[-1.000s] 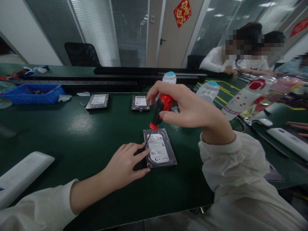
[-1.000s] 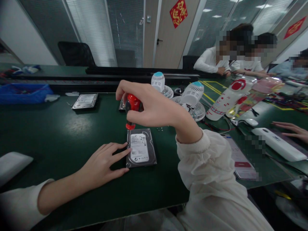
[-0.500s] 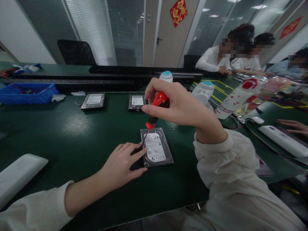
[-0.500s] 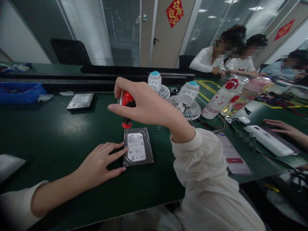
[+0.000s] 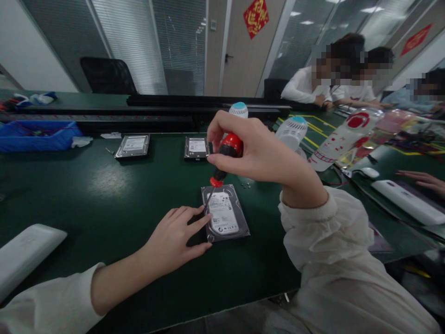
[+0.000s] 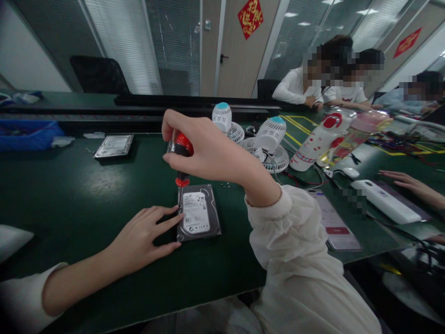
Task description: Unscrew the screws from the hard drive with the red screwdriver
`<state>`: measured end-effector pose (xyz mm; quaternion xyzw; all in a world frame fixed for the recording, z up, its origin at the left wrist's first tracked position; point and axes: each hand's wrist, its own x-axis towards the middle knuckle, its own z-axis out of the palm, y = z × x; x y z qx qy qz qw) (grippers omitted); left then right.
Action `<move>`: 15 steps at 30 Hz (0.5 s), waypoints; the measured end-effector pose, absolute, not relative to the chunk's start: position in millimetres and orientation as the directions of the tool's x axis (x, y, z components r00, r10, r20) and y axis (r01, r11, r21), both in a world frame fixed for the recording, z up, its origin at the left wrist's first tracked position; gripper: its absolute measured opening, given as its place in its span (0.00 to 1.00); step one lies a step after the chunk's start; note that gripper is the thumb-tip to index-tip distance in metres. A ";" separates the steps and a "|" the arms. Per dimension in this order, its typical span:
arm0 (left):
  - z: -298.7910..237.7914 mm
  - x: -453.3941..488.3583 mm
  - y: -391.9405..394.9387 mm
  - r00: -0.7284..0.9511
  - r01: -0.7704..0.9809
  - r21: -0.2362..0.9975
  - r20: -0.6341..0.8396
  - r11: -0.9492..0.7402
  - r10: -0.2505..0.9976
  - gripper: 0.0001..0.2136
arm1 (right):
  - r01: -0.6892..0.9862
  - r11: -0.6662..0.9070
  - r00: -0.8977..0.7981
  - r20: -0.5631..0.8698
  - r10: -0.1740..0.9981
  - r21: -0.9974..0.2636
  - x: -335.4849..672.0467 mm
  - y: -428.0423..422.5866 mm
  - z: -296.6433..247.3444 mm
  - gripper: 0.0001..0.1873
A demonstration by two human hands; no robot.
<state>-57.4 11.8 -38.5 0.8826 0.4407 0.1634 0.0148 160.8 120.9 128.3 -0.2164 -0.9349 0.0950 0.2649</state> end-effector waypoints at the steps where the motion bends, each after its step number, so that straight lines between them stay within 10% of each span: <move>1: -38.5 -57.4 11.8 0.560 0.772 0.169 0.275 -0.613 0.781 0.27 | 0.347 0.890 -0.780 0.436 0.450 -0.297 161.9 120.5 129.3 0.10; 15: -38.7 -57.4 12.0 0.561 0.772 0.180 0.260 -0.610 0.786 0.27 | 0.211 0.934 -0.862 0.395 0.317 -0.289 165.6 117.5 135.5 0.17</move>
